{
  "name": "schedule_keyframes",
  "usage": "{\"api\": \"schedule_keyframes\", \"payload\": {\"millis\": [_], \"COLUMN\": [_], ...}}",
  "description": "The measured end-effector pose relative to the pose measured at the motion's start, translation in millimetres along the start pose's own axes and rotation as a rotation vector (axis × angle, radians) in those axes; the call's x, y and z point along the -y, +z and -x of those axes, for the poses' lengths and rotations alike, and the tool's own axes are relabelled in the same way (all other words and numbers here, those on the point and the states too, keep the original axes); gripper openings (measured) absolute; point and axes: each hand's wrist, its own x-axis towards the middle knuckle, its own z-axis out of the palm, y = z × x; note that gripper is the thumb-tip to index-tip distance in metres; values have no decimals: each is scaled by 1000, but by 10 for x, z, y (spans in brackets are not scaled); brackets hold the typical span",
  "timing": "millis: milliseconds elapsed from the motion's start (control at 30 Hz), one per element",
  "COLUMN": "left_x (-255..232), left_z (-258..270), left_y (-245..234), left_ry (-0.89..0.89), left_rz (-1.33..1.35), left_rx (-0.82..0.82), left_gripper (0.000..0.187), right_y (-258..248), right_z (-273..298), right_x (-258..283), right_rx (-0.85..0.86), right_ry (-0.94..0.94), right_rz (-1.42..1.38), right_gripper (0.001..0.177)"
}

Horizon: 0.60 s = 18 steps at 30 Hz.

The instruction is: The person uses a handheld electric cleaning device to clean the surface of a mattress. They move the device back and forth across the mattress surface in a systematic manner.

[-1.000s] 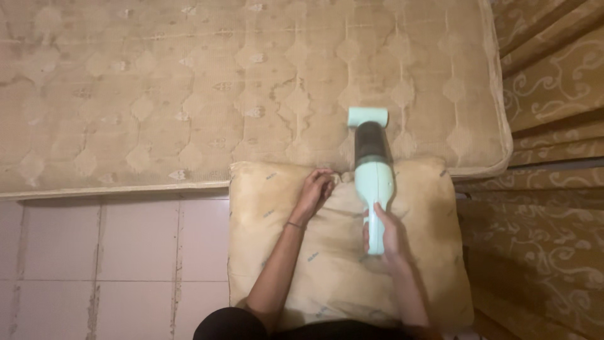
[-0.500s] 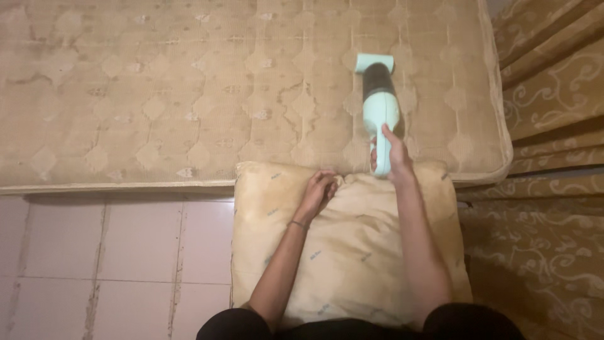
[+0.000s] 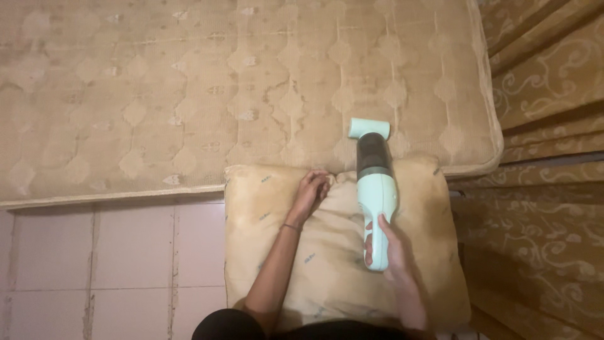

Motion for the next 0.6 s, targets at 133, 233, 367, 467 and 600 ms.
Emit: {"api": "schedule_keyframes", "payload": {"millis": [133,233,367,467,600], "left_x": [-6,-31,-66,-95,-66], "left_z": [23,14,88,118,94], "left_y": [0,39,63,57,62], "left_ry": [-1,7,29,15,16], "left_rz": [-23,58,42,-1,-15], "left_rx": [-17,9,19,-1,0], "left_gripper": [16,16,17,18,18], "right_y": [32,110,219,228,117], "right_z": [-507,-1105,-1611,-1680,-1340], "right_x": [158,493,822,863,636], "right_rx": [17,11,100,107,33], "right_ry": [-76,-141,-155,-195,-183], "right_rz": [-24,91,34,74,78], "right_gripper": [46,50,53,54,52]}}
